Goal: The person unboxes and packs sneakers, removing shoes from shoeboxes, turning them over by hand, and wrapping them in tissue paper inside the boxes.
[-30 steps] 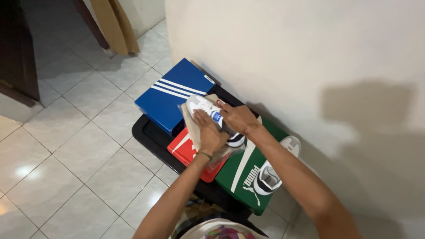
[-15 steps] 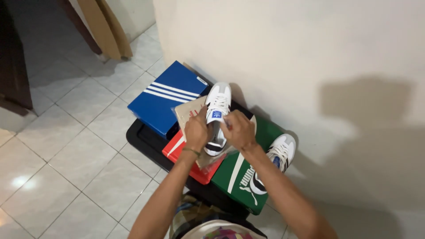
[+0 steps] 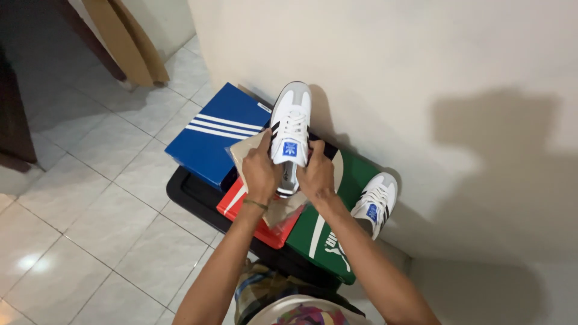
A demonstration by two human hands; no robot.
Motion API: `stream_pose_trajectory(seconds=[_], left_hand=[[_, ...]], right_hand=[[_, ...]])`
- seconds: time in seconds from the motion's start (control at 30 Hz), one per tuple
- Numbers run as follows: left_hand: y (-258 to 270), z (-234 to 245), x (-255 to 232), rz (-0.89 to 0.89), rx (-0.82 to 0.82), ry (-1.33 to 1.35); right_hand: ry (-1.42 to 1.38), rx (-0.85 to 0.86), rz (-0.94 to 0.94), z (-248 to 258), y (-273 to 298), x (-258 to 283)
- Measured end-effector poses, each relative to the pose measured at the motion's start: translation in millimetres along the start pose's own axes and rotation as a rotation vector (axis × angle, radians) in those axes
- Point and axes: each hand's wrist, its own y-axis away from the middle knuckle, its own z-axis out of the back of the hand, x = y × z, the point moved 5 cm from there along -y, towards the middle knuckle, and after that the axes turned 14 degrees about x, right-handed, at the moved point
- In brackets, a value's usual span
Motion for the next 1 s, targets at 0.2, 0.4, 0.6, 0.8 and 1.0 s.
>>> stream_pose_trajectory(seconds=[0.2,0.4,0.6,0.8,1.0], left_hand=[[5,1,-8,-0.090,-0.093,-0.132],[3,-5,4,-0.069,0.033,0.184],[7,-10,-10,-0.322,0.055,0.180],[1,7,-40,-0.169,0.005,-0.025],[22,-4,-43,0.299,0.541,0.443]], right_hand=[[0.077,0.073,-0.107,-22,-2,-21],[0.118,0.069,-0.099,-7,2,-14],[0.108,0.036,0.002,10,14,1],[0.133,-0.073,-0.152,12,14,-26],[-0.097,-0.197,-0.364,13,8,-31]])
